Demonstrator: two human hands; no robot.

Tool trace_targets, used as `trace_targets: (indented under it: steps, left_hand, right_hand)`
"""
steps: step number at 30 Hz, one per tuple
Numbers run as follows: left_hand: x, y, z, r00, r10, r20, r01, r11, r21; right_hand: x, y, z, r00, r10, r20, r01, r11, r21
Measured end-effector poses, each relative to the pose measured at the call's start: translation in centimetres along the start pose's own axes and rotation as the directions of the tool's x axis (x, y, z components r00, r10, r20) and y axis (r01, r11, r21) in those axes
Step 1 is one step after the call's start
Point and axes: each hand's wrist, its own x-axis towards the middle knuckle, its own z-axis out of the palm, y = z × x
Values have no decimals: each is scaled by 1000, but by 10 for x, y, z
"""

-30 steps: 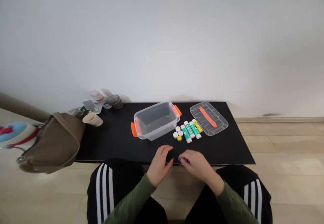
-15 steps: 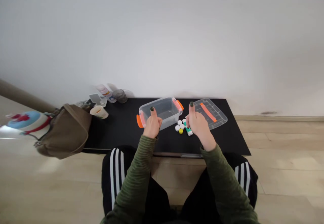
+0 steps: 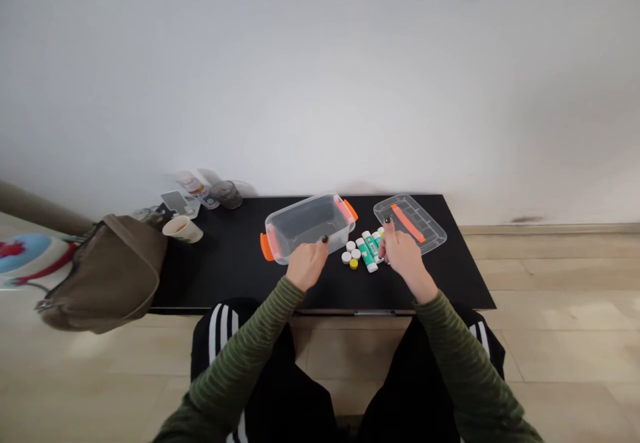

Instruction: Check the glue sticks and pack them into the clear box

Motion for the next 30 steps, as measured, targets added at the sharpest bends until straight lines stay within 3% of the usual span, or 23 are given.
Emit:
trace_targets:
  steps: [2, 4, 6, 9, 12, 20, 30]
  left_hand:
    - [2, -5, 17, 982, 179, 56, -183, 979, 91]
    - [3, -12, 38, 934, 340, 108, -352, 926, 133]
    - [3, -20, 59, 892, 433, 129, -449, 881, 151]
    - [3, -30, 83, 883, 456, 113, -470, 863, 188]
    - [3, -35, 94, 878, 461, 128, -478, 853, 209]
    - [2, -43, 98, 890, 436, 136, -456, 856, 241]
    - [1, -45, 100, 909, 390, 146, -412, 893, 179]
  right_hand:
    - [11, 18, -1, 997, 32, -73, -37, 997, -68]
    - [20, 39, 1, 986, 64, -151, -92, 978, -187]
    - [26, 60, 7, 980, 64, -191, -121, 945, -303]
    - [32, 82, 18, 984, 30, -178, -98, 917, -387]
    - [37, 90, 27, 989, -2, -146, -60, 907, -417]
    - [45, 90, 39, 994, -2, -113, -55, 865, -499]
    - [42, 83, 37, 990, 92, -105, -135, 837, -531]
